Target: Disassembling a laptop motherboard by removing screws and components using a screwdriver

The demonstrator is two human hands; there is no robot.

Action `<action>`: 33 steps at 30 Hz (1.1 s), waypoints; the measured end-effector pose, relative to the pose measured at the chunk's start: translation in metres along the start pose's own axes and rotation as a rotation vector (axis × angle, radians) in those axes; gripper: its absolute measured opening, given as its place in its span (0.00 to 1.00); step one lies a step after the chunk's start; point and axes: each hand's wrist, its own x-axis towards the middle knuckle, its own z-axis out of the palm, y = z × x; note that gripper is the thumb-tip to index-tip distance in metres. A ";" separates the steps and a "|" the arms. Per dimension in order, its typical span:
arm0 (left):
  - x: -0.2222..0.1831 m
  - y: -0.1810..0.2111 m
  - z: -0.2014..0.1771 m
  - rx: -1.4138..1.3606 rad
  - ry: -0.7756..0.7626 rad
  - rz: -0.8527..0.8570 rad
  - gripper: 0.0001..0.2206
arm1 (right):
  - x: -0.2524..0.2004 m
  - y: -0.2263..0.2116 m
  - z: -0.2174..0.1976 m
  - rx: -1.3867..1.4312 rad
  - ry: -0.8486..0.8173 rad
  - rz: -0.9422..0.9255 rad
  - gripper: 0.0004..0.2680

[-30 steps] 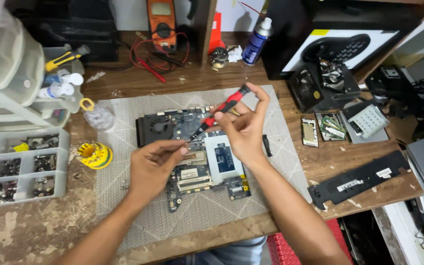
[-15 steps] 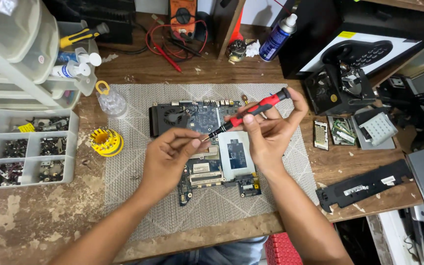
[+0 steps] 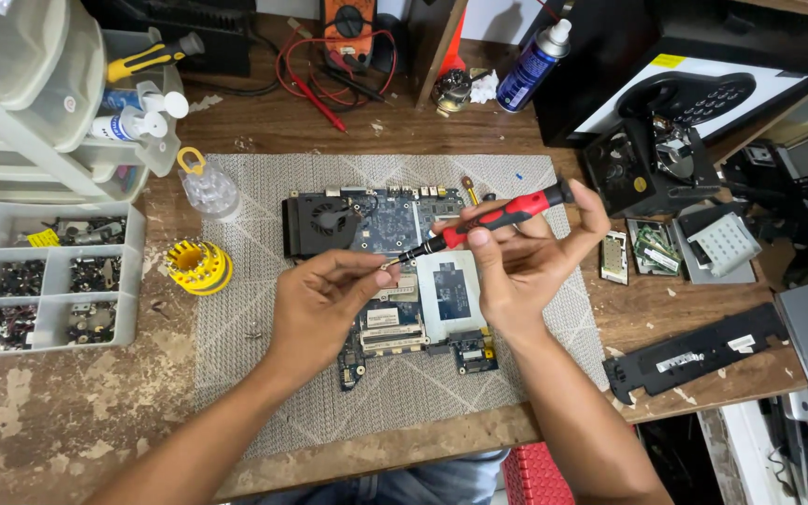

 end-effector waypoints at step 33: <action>0.005 0.007 -0.008 0.197 -0.118 -0.072 0.09 | 0.007 -0.014 0.005 -0.060 -0.126 0.053 0.26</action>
